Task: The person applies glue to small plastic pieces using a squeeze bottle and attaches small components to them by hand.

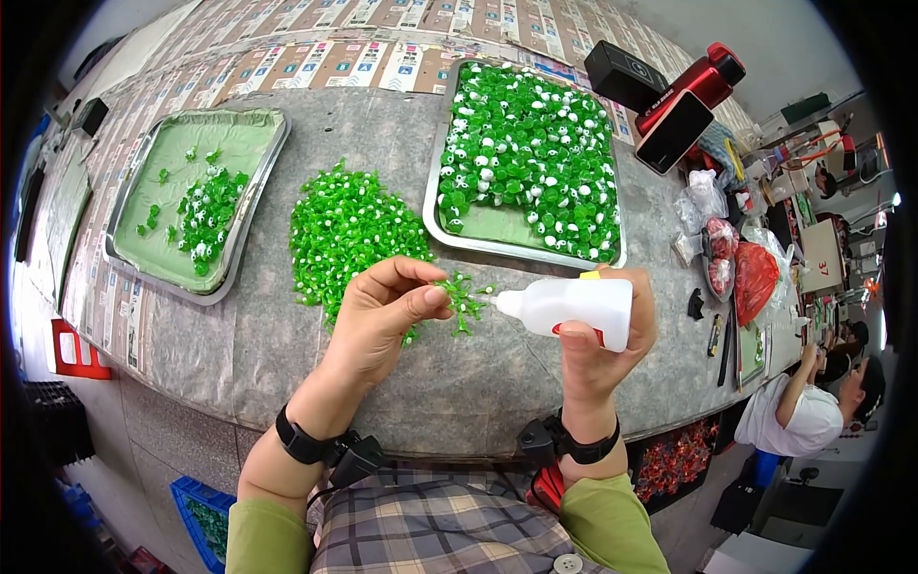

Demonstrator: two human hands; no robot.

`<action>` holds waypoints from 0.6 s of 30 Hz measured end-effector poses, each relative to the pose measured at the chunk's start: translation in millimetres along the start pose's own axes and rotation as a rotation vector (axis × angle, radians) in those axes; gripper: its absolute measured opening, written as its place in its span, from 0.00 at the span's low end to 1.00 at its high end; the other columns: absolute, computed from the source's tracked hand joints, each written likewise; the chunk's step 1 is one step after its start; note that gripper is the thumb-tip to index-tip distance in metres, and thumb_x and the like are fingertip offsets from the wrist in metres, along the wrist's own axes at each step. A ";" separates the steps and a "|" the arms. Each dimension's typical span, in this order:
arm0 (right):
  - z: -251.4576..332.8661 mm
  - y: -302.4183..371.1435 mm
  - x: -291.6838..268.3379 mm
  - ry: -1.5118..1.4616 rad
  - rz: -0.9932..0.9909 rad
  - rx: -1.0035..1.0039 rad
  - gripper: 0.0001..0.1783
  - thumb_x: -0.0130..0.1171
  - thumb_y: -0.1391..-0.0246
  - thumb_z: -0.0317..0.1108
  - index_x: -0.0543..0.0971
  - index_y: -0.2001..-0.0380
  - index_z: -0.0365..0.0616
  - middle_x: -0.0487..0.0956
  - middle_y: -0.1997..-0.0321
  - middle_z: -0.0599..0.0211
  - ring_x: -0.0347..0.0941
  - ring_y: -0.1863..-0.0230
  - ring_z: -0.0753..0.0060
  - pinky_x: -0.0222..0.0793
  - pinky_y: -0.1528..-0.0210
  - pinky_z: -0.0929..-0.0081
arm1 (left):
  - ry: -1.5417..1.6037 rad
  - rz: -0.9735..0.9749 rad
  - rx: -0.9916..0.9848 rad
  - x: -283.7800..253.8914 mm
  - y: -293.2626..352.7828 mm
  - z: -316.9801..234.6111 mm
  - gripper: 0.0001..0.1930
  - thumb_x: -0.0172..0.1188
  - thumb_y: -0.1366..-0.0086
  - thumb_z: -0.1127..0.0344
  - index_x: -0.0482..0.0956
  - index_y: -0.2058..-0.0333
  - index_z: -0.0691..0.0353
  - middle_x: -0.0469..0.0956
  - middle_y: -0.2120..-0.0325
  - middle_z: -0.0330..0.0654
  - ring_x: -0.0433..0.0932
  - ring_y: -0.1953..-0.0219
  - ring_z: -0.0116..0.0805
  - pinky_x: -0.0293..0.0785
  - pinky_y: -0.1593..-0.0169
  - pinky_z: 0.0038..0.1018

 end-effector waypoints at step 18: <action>-75.7 -38.0 -89.3 -0.051 -0.171 0.363 0.23 0.55 0.56 0.26 0.62 0.56 0.35 0.72 0.64 0.63 0.69 0.65 0.77 0.65 0.63 0.83 | 0.088 -0.110 -0.005 -3.1 1.4 -4.1 0.06 0.55 0.47 0.72 0.72 0.69 0.63 0.73 0.76 0.37 0.72 0.74 0.24 0.71 0.67 0.22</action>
Point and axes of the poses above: each hand's wrist, its own y-axis away from the middle knuckle, its own x-axis out of the palm, z = x × y, the point moved 2 cm from there along -y, towards the middle knuckle
